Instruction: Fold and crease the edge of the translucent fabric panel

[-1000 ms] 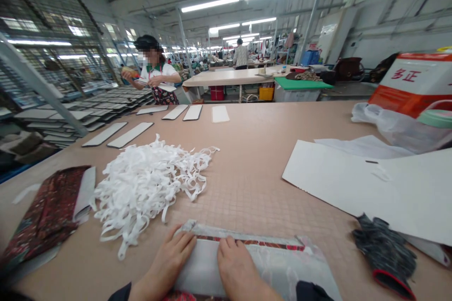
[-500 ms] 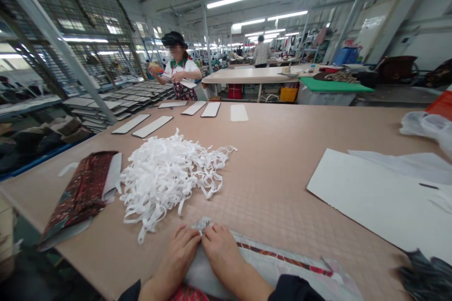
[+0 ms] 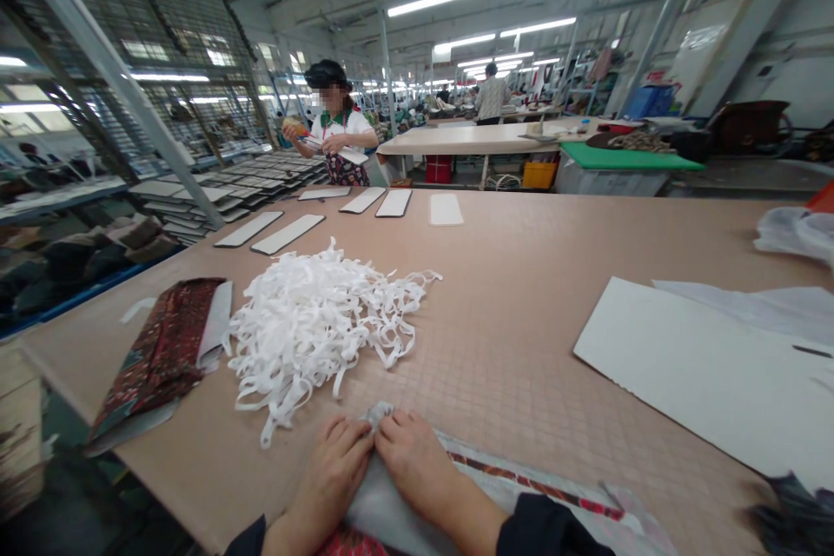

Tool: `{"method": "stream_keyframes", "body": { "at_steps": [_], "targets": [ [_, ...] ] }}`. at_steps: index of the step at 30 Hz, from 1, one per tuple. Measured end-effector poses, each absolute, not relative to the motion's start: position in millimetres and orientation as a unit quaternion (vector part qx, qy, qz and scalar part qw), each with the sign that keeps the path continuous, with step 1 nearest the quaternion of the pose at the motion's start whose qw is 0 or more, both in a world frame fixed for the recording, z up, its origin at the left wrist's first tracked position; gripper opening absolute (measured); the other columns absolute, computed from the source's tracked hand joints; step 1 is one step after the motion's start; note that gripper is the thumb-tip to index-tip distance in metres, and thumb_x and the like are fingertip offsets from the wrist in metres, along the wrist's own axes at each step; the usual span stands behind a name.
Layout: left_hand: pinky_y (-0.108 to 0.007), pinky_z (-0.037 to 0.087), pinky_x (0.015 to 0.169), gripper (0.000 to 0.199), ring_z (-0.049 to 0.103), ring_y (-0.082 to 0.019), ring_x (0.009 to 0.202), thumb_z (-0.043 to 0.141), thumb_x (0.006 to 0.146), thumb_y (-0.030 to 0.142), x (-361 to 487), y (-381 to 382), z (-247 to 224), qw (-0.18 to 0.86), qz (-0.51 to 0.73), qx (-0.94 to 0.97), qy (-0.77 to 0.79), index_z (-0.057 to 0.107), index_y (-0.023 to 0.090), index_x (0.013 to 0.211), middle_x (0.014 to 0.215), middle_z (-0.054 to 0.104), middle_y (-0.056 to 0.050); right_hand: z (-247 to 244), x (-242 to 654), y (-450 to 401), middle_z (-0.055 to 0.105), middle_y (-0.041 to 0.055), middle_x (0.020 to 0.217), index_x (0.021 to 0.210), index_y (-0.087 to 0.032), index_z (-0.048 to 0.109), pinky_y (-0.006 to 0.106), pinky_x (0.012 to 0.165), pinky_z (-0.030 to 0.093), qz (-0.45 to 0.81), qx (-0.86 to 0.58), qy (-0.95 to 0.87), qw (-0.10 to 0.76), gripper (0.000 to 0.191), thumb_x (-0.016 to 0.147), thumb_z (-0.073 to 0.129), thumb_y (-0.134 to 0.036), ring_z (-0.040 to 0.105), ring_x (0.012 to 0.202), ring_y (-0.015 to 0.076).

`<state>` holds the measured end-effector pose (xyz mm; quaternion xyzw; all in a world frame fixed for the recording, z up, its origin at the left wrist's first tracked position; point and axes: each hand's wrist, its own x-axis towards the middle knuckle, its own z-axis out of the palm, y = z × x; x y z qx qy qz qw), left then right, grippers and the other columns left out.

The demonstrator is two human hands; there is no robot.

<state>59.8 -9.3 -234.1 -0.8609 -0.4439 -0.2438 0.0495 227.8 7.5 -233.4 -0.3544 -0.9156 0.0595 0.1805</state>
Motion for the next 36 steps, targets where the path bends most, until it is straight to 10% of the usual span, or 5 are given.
{"method": "stream_keyframes", "body": {
  "at_steps": [11, 21, 29, 36],
  "targets": [
    [-0.038, 0.046, 0.078, 0.023, 0.056, -0.023, 0.089, 0.053, 0.076, 0.02, 49.5, -10.9, -235.4, -0.022, -0.271, -0.797, -0.539, 0.057, 0.02, 0.098, 0.096, 0.061, -0.008, -201.4, 225.6, 22.1, 0.063, 0.011, 0.085, 0.081, -0.013, 0.061, 0.028, 0.067, 0.038, 0.241, -0.556, -0.792, 0.073, 0.017, 0.072, 0.047, -0.01, 0.056, 0.083, 0.0219],
    [-0.032, 0.045, 0.071, 0.013, 0.058, -0.019, 0.075, 0.051, 0.075, 0.029, 59.9, -3.5, -219.8, -0.251, -0.296, -0.692, -0.609, 0.058, 0.019, 0.069, 0.074, 0.063, -0.003, -211.0, 241.0, 27.2, 0.059, 0.0001, 0.074, 0.085, -0.019, 0.05, 0.022, 0.061, 0.038, 0.443, -0.454, -0.732, 0.247, 0.014, 0.074, 0.043, -0.013, 0.053, 0.068, 0.0129],
    [-0.035, 0.047, 0.068, 0.025, 0.059, -0.021, 0.075, 0.052, 0.073, 0.021, 62.6, 3.8, -242.3, -0.084, -0.303, -0.714, -0.625, 0.054, 0.017, 0.097, 0.083, 0.062, -0.005, -222.6, 224.5, 41.2, 0.058, 0.0013, 0.079, 0.08, -0.018, 0.054, 0.025, 0.07, 0.04, 0.351, -0.409, -0.796, 0.275, 0.02, 0.073, 0.039, -0.006, 0.051, 0.075, 0.014],
    [-0.034, 0.042, 0.069, 0.009, 0.054, -0.02, 0.077, 0.046, 0.079, 0.015, 68.6, -4.5, -229.5, 0.068, -0.22, -0.786, -0.574, 0.055, 0.02, 0.078, 0.081, 0.057, -0.003, -228.3, 225.9, 48.8, 0.058, 0.0026, 0.085, 0.085, -0.017, 0.059, 0.027, 0.075, 0.041, 0.3, -0.353, -0.853, 0.241, 0.022, 0.077, 0.041, -0.007, 0.051, 0.083, 0.0155]
  ]
}}
